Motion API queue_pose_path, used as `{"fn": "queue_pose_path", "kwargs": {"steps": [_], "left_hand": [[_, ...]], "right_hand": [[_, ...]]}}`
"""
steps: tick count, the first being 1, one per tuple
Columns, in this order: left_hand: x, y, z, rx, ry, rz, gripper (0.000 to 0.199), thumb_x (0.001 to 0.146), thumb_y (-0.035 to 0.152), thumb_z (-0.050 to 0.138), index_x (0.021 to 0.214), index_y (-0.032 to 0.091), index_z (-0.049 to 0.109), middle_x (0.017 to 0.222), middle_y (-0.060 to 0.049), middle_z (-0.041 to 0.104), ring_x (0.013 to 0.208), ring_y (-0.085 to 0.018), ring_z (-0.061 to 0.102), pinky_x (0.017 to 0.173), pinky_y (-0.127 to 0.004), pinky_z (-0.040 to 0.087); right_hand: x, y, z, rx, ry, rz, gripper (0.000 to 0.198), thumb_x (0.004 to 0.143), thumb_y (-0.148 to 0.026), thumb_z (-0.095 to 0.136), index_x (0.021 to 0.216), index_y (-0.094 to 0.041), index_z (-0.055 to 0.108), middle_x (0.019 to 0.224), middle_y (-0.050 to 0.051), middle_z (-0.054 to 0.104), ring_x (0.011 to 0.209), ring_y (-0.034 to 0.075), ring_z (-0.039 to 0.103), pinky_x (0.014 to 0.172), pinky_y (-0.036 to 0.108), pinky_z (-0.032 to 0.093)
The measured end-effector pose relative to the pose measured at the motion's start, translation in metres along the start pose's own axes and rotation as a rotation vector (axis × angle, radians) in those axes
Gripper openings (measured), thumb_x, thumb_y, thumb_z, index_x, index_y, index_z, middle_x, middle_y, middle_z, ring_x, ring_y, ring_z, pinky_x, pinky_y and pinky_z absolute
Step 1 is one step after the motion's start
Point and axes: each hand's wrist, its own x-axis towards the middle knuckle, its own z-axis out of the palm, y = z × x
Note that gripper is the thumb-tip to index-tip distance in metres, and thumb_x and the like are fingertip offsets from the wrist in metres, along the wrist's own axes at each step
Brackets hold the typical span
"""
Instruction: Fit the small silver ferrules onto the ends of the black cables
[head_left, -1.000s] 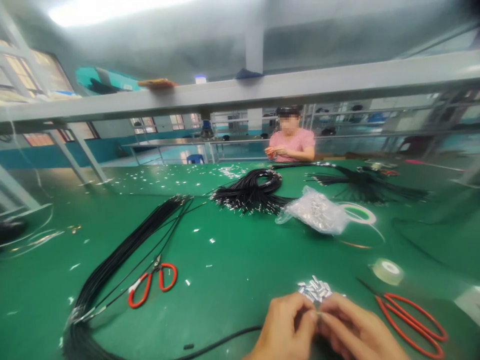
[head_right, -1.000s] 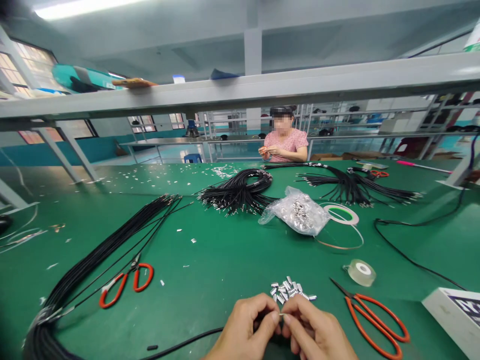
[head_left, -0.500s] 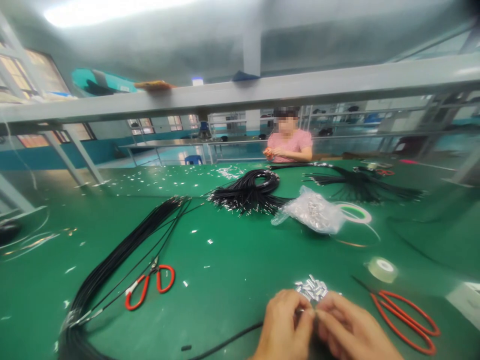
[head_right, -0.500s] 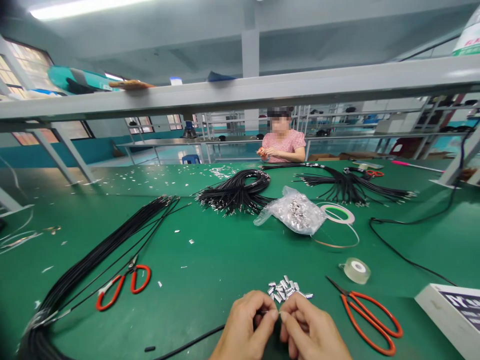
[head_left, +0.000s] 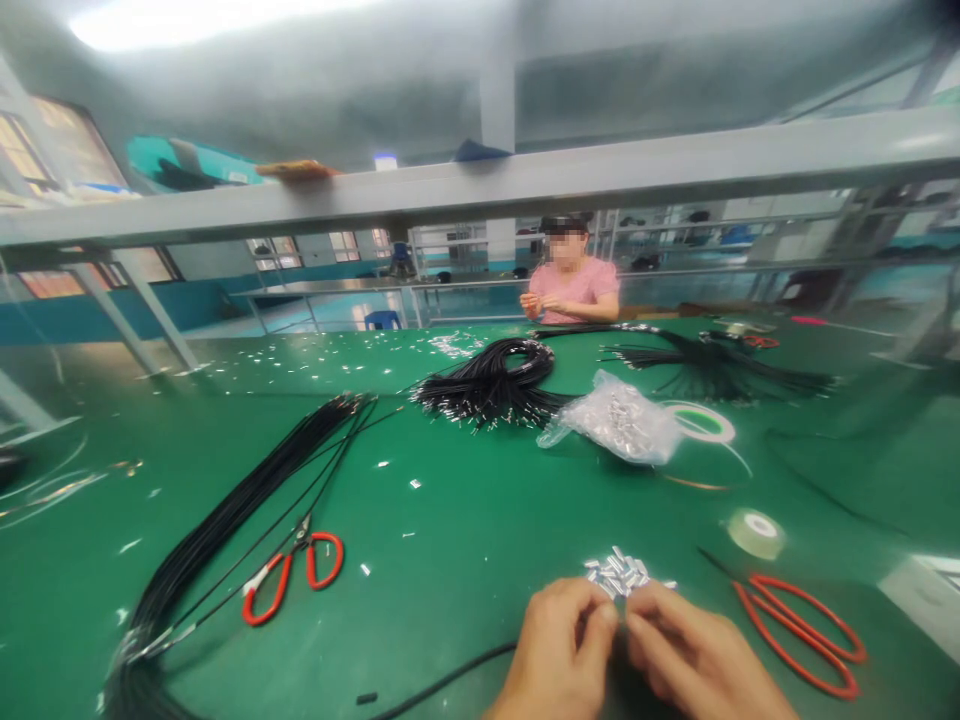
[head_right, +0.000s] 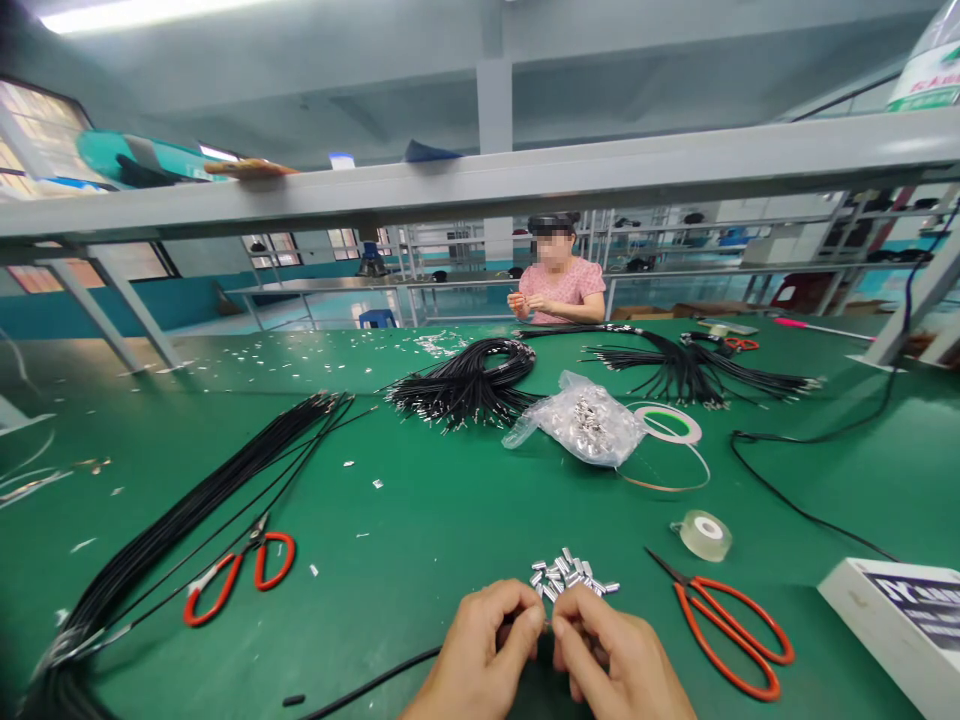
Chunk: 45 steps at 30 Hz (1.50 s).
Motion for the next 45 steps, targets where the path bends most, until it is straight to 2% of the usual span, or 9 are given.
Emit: {"fn": "queue_pose_path", "kwargs": {"steps": [5, 10, 15, 21, 32, 36, 41, 43, 45], "left_hand": [[0.001, 0.001, -0.002, -0.155, -0.052, -0.011, 0.014, 0.085, 0.017, 0.049, 0.081, 0.014, 0.062, 0.065, 0.001, 0.056, 0.058, -0.012, 0.049, 0.053, -0.020, 0.035], [0.000, 0.003, -0.003, 0.017, 0.069, 0.155, 0.015, 0.082, 0.013, 0.050, 0.074, 0.015, 0.062, 0.067, -0.002, 0.058, 0.064, -0.015, 0.051, 0.061, -0.023, 0.036], [0.001, 0.002, -0.004, 0.040, 0.128, 0.139, 0.020, 0.087, 0.015, 0.045, 0.074, 0.015, 0.060, 0.069, -0.003, 0.058, 0.066, -0.016, 0.052, 0.064, -0.024, 0.036], [0.005, -0.001, -0.001, -0.063, 0.094, -0.002, 0.021, 0.088, 0.019, 0.045, 0.073, 0.016, 0.059, 0.066, 0.000, 0.054, 0.062, -0.014, 0.048, 0.060, -0.023, 0.034], [0.011, -0.012, 0.002, -0.215, 0.003, -0.076, 0.022, 0.087, 0.030, 0.044, 0.072, 0.017, 0.051, 0.063, 0.001, 0.048, 0.059, -0.014, 0.043, 0.057, -0.023, 0.032], [0.016, -0.013, -0.001, -0.444, -0.050, -0.190, 0.024, 0.078, 0.037, 0.056, 0.073, 0.014, 0.054, 0.063, 0.000, 0.052, 0.060, -0.013, 0.045, 0.059, -0.023, 0.034], [0.018, -0.011, -0.008, -0.530, -0.060, -0.270, 0.035, 0.070, 0.046, 0.067, 0.072, 0.012, 0.059, 0.061, -0.001, 0.057, 0.056, -0.012, 0.042, 0.057, -0.023, 0.033], [0.018, -0.011, -0.010, -0.553, -0.063, -0.262, 0.035, 0.071, 0.046, 0.069, 0.072, 0.012, 0.061, 0.061, 0.000, 0.059, 0.057, -0.011, 0.045, 0.059, -0.022, 0.034], [0.017, -0.014, -0.010, -0.580, -0.065, -0.251, 0.034, 0.072, 0.045, 0.070, 0.072, 0.013, 0.063, 0.062, 0.000, 0.061, 0.059, -0.011, 0.048, 0.060, -0.022, 0.036]], "right_hand": [[-0.001, 0.002, 0.003, -0.044, 0.051, -0.051, 0.027, 0.090, -0.042, 0.045, 0.076, -0.021, 0.052, 0.060, -0.003, 0.052, 0.050, 0.013, 0.049, 0.049, 0.023, 0.036], [0.000, 0.004, 0.001, 0.003, 0.064, 0.019, 0.032, 0.089, -0.046, 0.043, 0.072, -0.020, 0.049, 0.055, -0.004, 0.052, 0.044, 0.012, 0.047, 0.044, 0.022, 0.032], [0.005, 0.020, -0.022, -0.258, 0.219, 0.060, 0.029, 0.093, -0.044, 0.036, 0.083, -0.022, 0.051, 0.062, -0.001, 0.058, 0.053, 0.016, 0.055, 0.048, 0.024, 0.040], [0.015, 0.046, -0.021, -0.662, 0.221, -0.154, 0.025, 0.092, -0.026, 0.032, 0.083, -0.020, 0.055, 0.079, 0.007, 0.061, 0.071, 0.023, 0.062, 0.064, 0.034, 0.047], [0.027, 0.057, -0.006, -0.861, 0.295, -0.332, 0.029, 0.082, -0.014, 0.032, 0.072, -0.016, 0.059, 0.068, 0.012, 0.057, 0.059, 0.029, 0.060, 0.053, 0.043, 0.051], [0.027, 0.059, -0.003, -0.843, 0.295, -0.333, 0.029, 0.079, -0.010, 0.032, 0.073, -0.015, 0.059, 0.068, 0.013, 0.058, 0.059, 0.029, 0.061, 0.052, 0.043, 0.051], [0.019, 0.047, -0.005, -0.746, 0.257, -0.293, 0.024, 0.082, -0.014, 0.034, 0.074, -0.019, 0.056, 0.070, 0.008, 0.060, 0.060, 0.023, 0.061, 0.055, 0.033, 0.051], [0.016, 0.037, -0.004, -0.535, 0.248, -0.229, 0.021, 0.086, -0.021, 0.036, 0.077, -0.020, 0.054, 0.070, 0.004, 0.061, 0.060, 0.019, 0.060, 0.055, 0.028, 0.050], [0.015, 0.025, -0.002, -0.173, 0.234, -0.094, 0.018, 0.085, -0.031, 0.043, 0.080, -0.020, 0.056, 0.066, 0.001, 0.061, 0.058, 0.017, 0.059, 0.052, 0.025, 0.048]]}}
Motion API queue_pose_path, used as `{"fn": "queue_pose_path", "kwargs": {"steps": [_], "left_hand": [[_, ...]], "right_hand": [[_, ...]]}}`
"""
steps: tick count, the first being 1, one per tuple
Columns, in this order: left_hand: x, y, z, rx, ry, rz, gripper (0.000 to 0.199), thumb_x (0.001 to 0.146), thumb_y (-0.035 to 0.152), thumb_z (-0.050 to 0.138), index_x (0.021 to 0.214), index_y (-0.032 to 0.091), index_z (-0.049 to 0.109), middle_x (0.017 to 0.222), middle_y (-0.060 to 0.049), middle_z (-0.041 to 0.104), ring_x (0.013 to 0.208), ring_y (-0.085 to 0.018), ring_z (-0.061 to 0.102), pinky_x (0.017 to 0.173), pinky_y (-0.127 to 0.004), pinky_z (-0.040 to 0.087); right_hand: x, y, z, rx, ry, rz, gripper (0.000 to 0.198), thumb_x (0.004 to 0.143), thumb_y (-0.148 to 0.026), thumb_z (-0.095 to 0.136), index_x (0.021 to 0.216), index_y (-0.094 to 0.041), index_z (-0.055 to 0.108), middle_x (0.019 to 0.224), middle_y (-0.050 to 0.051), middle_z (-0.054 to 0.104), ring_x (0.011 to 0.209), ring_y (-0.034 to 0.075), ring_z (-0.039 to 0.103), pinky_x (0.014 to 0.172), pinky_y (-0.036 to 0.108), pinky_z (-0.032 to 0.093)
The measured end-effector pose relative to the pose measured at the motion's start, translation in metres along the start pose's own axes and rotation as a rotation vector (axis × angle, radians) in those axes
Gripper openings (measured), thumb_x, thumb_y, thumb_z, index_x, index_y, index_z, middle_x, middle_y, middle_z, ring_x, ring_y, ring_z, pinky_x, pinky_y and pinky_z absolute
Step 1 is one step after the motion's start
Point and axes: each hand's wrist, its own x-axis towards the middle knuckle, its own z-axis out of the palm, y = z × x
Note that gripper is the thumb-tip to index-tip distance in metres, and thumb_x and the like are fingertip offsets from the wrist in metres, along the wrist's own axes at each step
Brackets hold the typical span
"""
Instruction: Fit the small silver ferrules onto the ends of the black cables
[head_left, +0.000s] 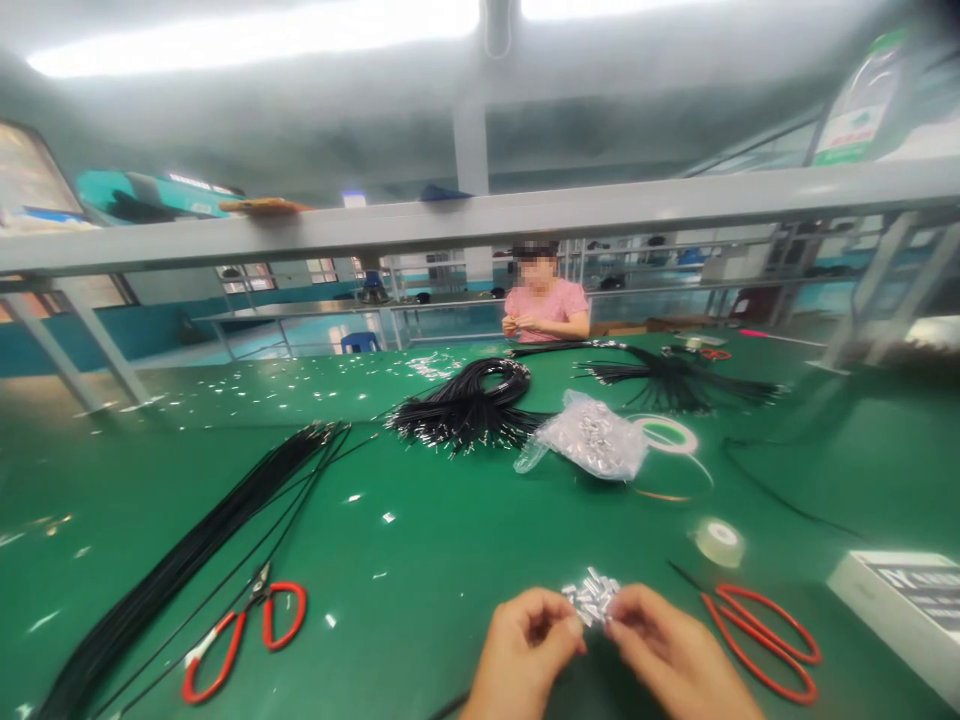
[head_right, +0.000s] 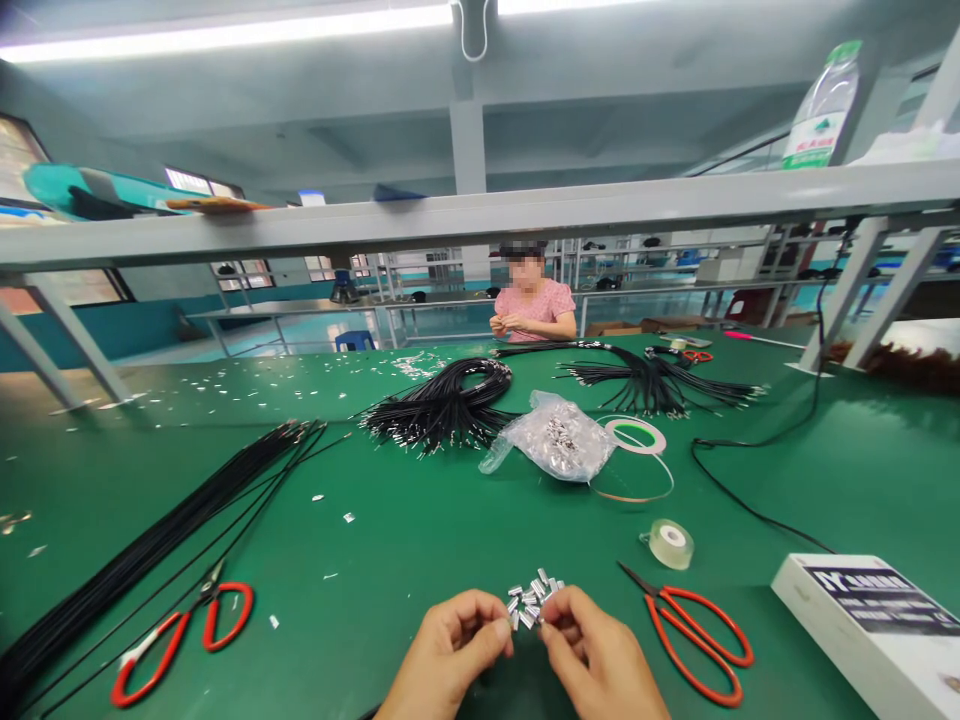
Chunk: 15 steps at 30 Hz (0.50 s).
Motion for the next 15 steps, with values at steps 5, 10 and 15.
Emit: {"fn": "queue_pose_path", "kwargs": {"steps": [5, 10, 15], "left_hand": [[0.001, -0.012, 0.002, -0.086, 0.005, 0.056, 0.034, 0.069, 0.045, 0.075, 0.074, 0.012, 0.067, 0.065, -0.001, 0.064, 0.062, -0.012, 0.055, 0.063, -0.022, 0.039], [0.003, -0.020, 0.003, -0.118, 0.050, 0.111, 0.027, 0.069, 0.038, 0.076, 0.074, 0.013, 0.070, 0.067, -0.001, 0.066, 0.063, -0.012, 0.056, 0.064, -0.022, 0.041], [0.002, -0.020, 0.002, -0.065, 0.019, 0.122, 0.016, 0.075, 0.028, 0.071, 0.078, 0.013, 0.071, 0.069, -0.002, 0.068, 0.064, -0.013, 0.057, 0.064, -0.022, 0.042]], "right_hand": [[0.001, -0.022, 0.003, 0.538, -0.007, 0.279, 0.023, 0.067, -0.035, 0.071, 0.075, -0.015, 0.062, 0.059, -0.001, 0.060, 0.050, 0.013, 0.054, 0.044, 0.021, 0.042], [0.001, -0.025, 0.006, 0.641, -0.024, 0.312, 0.030, 0.062, -0.036, 0.079, 0.074, -0.014, 0.063, 0.058, 0.000, 0.061, 0.049, 0.012, 0.053, 0.042, 0.019, 0.039], [0.000, -0.026, 0.006, 0.675, -0.019, 0.315, 0.032, 0.061, -0.037, 0.081, 0.074, -0.014, 0.065, 0.058, 0.000, 0.062, 0.048, 0.011, 0.053, 0.042, 0.018, 0.040]]}}
